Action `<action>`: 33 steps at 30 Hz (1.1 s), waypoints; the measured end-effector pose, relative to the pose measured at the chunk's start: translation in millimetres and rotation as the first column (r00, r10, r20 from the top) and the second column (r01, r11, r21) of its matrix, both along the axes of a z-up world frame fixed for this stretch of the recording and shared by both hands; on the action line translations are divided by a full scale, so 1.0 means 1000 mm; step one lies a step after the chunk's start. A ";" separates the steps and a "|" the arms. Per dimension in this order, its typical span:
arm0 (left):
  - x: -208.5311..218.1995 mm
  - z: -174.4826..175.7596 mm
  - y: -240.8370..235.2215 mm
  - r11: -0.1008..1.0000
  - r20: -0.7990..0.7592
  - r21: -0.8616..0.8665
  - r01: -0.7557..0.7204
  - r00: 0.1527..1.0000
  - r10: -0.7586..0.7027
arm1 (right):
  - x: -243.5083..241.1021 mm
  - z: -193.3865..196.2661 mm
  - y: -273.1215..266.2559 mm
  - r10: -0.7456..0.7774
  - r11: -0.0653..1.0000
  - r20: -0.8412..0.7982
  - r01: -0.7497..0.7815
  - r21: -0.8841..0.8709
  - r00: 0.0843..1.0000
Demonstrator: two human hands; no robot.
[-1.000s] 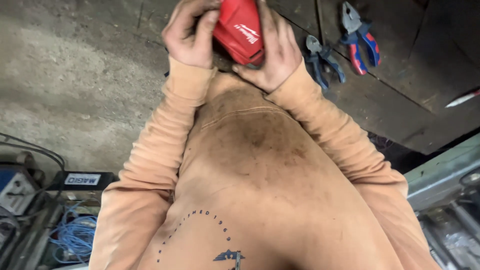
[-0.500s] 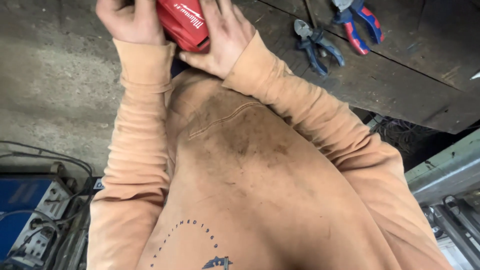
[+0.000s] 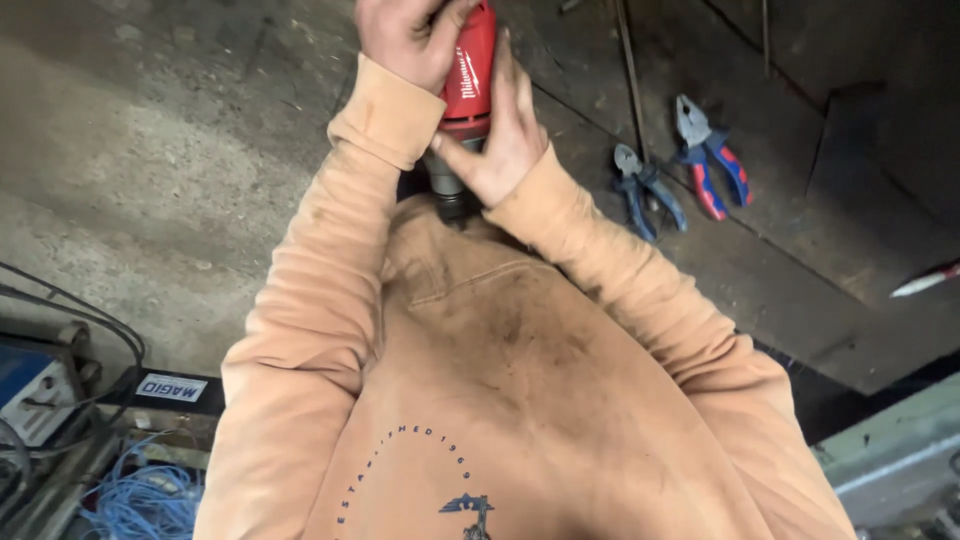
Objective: The user is seen repairing a red power drill by connecting wires.
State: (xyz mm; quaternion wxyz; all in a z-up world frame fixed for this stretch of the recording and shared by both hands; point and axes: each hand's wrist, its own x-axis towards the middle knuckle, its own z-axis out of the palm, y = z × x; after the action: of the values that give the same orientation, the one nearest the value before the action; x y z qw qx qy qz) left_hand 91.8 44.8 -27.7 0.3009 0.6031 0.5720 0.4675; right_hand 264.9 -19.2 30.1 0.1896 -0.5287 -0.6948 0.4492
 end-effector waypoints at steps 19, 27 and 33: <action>-0.007 -0.013 0.007 0.899 0.226 -0.211 0.385 0.913 -0.339 | 0.122 0.023 -0.074 -0.366 0.927 0.225 0.376 -0.005 0.903; -0.004 -0.005 0.017 0.922 0.042 -0.112 0.371 0.928 -0.369 | 0.136 0.002 -0.112 -0.347 0.924 0.527 0.185 0.336 0.775; -0.004 0.000 0.027 0.882 0.090 -0.155 0.444 0.896 -0.435 | 0.160 -0.018 -0.120 -0.432 0.900 0.611 0.276 0.336 0.664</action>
State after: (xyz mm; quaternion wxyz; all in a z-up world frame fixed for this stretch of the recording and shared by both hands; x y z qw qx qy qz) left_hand 88.2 71.8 -27.6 0.4647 0.6765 0.4503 0.3516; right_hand 424.5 -138.9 12.6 0.0660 -0.7561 -0.6428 0.1041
